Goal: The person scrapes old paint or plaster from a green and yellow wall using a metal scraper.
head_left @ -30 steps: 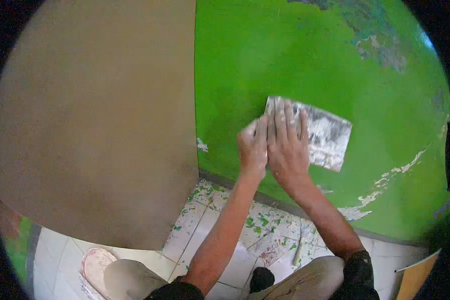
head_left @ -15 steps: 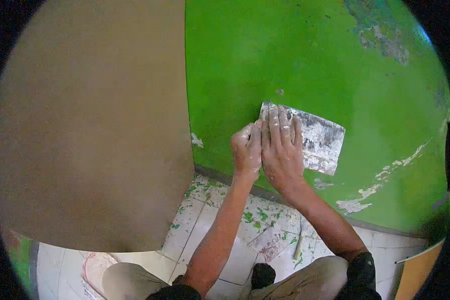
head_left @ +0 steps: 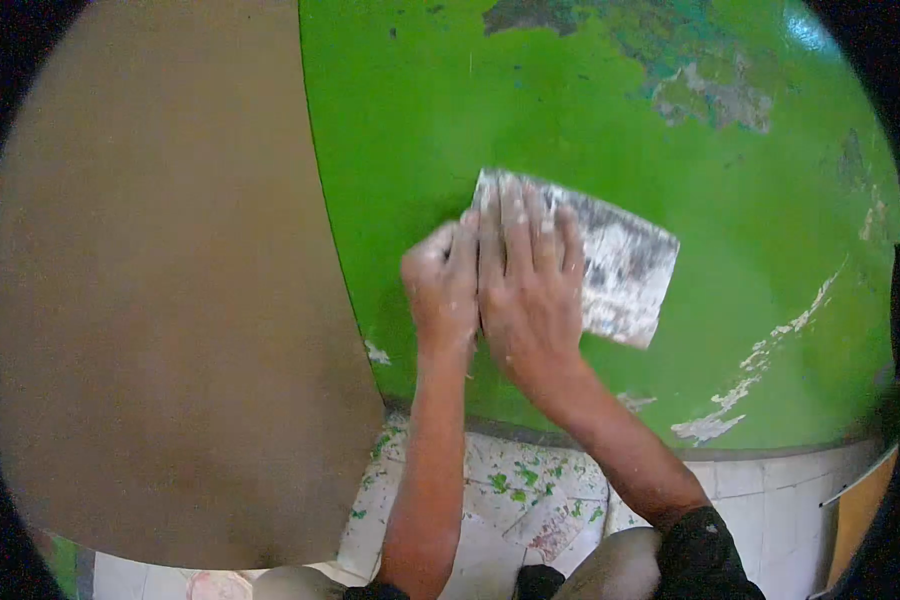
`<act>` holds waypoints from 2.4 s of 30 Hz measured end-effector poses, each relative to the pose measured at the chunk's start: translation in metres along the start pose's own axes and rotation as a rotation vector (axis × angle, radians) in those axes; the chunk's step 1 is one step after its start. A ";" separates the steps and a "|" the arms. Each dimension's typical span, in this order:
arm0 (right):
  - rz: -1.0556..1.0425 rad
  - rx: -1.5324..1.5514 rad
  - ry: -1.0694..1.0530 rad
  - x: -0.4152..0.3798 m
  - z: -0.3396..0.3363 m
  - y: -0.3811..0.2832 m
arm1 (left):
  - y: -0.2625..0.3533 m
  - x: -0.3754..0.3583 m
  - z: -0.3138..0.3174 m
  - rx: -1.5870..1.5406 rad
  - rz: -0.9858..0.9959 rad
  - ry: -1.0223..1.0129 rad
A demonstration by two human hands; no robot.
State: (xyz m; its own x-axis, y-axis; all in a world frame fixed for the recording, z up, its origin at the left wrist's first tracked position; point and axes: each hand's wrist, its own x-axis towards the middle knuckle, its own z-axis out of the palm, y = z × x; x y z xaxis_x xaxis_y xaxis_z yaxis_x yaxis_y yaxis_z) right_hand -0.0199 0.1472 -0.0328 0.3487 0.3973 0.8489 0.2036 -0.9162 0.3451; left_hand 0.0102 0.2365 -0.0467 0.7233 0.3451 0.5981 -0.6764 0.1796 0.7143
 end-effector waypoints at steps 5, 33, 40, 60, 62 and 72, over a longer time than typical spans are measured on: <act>-0.067 0.170 -0.230 -0.075 0.000 -0.007 | -0.047 -0.040 -0.046 0.128 -0.196 0.109; 0.250 0.185 -0.239 -0.097 -0.006 0.009 | -0.039 -0.045 0.003 -0.144 -0.287 0.338; 0.389 0.325 -0.193 -0.123 -0.009 -0.003 | -0.043 -0.068 0.003 0.084 -0.225 0.367; 0.354 0.288 -0.196 -0.080 -0.013 0.022 | -0.012 -0.027 0.031 -0.254 -0.235 0.433; 0.337 0.268 -0.113 -0.057 -0.023 0.032 | 0.001 -0.012 0.038 -0.247 -0.150 0.369; 0.375 0.320 -0.186 -0.081 -0.017 0.025 | -0.017 -0.030 0.026 -0.119 -0.150 0.371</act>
State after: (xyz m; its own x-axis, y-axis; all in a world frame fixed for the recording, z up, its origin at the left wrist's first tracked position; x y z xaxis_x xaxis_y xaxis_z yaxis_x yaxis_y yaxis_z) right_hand -0.0587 0.0912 -0.0855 0.6017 0.0739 0.7953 0.2922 -0.9470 -0.1332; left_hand 0.0037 0.1987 -0.0677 0.7302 0.6121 0.3037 -0.5948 0.3506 0.7233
